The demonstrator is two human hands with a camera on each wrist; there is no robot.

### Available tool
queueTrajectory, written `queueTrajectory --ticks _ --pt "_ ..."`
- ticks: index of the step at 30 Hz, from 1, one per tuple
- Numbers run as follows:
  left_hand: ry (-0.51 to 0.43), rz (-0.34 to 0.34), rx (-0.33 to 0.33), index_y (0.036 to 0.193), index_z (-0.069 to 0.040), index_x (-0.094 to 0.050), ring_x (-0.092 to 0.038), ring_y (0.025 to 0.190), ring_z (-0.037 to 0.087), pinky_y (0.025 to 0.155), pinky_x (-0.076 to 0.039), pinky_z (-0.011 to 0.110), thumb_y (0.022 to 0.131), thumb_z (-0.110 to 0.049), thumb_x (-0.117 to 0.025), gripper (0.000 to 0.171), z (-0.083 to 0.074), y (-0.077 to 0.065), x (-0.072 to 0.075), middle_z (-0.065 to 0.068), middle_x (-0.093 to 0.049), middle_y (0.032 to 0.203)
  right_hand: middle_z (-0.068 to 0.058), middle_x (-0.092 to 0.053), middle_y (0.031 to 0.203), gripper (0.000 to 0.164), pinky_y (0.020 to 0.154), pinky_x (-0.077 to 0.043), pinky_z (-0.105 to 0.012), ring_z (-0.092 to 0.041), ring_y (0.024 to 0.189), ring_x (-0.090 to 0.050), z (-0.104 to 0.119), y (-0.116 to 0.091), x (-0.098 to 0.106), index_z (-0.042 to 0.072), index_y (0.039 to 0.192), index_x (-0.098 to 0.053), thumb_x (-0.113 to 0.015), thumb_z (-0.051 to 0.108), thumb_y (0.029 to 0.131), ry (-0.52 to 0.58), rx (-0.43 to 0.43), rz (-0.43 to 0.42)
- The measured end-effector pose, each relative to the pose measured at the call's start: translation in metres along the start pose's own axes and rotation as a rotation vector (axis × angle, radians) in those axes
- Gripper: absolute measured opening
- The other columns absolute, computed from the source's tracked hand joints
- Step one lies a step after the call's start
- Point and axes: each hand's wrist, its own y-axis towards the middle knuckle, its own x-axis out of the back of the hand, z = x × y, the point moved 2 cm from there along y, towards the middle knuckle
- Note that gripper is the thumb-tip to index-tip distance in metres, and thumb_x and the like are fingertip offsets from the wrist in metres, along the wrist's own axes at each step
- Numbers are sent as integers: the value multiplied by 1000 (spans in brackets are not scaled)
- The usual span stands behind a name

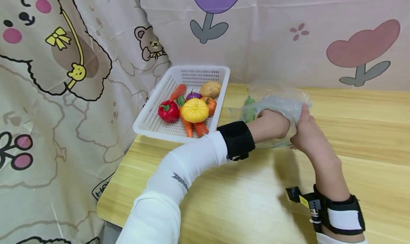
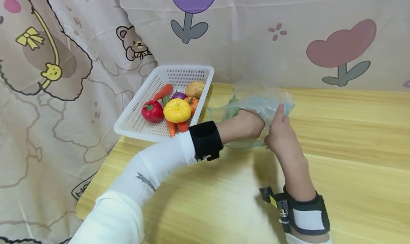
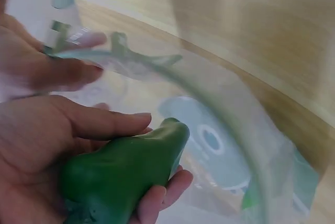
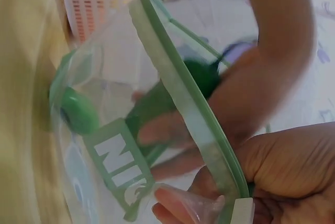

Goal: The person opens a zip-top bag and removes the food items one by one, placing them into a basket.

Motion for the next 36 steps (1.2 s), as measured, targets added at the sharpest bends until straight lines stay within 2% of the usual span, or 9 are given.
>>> queueTrajectory --ticks 2,5,11,16,20,23,27,33,36 --pt "54 -66 -45 108 -36 -50 -39 83 5 68 -38 29 99 -36 -32 21 4 -13 -3 -14 -45 100 -52 -4 136 108 81 -40 -57 -61 114 -30 -5 -1 4 -6 136 32 -55 -9 72 -4 -7 -13" --pt "52 -165 -149 118 -41 -53 -46 89 5 67 -40 30 98 -35 -35 27 18 -37 -13 -13 -55 109 -53 -6 134 108 84 -39 -60 -61 113 -30 -10 -2 8 -7 136 32 -57 -8 73 -9 -20 -24" --pt "-64 -343 -336 136 -34 -44 -55 92 11 60 -47 28 89 -28 -55 49 59 -90 -47 -3 -58 118 -54 -7 132 108 85 -39 -61 -61 111 -30 -14 -6 12 -7 134 34 -56 -8 75 11 -54 -8" --pt "-211 -532 -373 134 -24 -47 -58 88 18 68 -49 29 78 -4 -66 62 108 -117 -73 4 -57 117 -52 -11 131 108 80 -46 -55 -57 106 -33 -13 -8 12 -3 136 34 -56 -10 76 27 -54 2" --pt "-282 -631 -283 125 -23 -54 -60 98 25 82 -46 41 74 5 -68 60 144 -114 -89 6 -57 118 -50 -12 129 107 70 -52 -44 -51 98 -39 -13 -9 13 1 138 34 -54 -11 77 41 -50 30" --pt "-286 -634 -186 120 -21 -57 -60 100 27 82 -45 45 74 3 -70 54 166 -104 -99 7 -59 114 -50 -12 128 107 66 -54 -39 -48 95 -41 -13 -12 14 1 138 34 -53 -12 78 56 -45 45" --pt "-304 -635 -153 116 -14 -61 -60 95 26 77 -50 42 74 6 -68 47 186 -88 -111 10 -62 107 -48 -15 127 105 66 -54 -37 -44 94 -48 -13 -15 14 0 137 33 -53 -11 78 37 -30 75" --pt "-342 -657 -176 122 -9 -61 -57 104 28 88 -52 38 86 4 -59 38 193 -76 -116 15 -59 116 -47 -18 126 102 74 -51 -40 -25 80 -61 -10 -19 12 -3 137 32 -52 -8 79 -5 2 127" --pt "-303 -747 -201 118 -10 -62 -60 102 27 83 -53 37 86 6 -56 36 181 -79 -107 12 -61 114 -47 -16 128 102 73 -51 -40 -16 72 -63 -10 -20 12 -1 137 34 -51 -8 80 5 6 140"
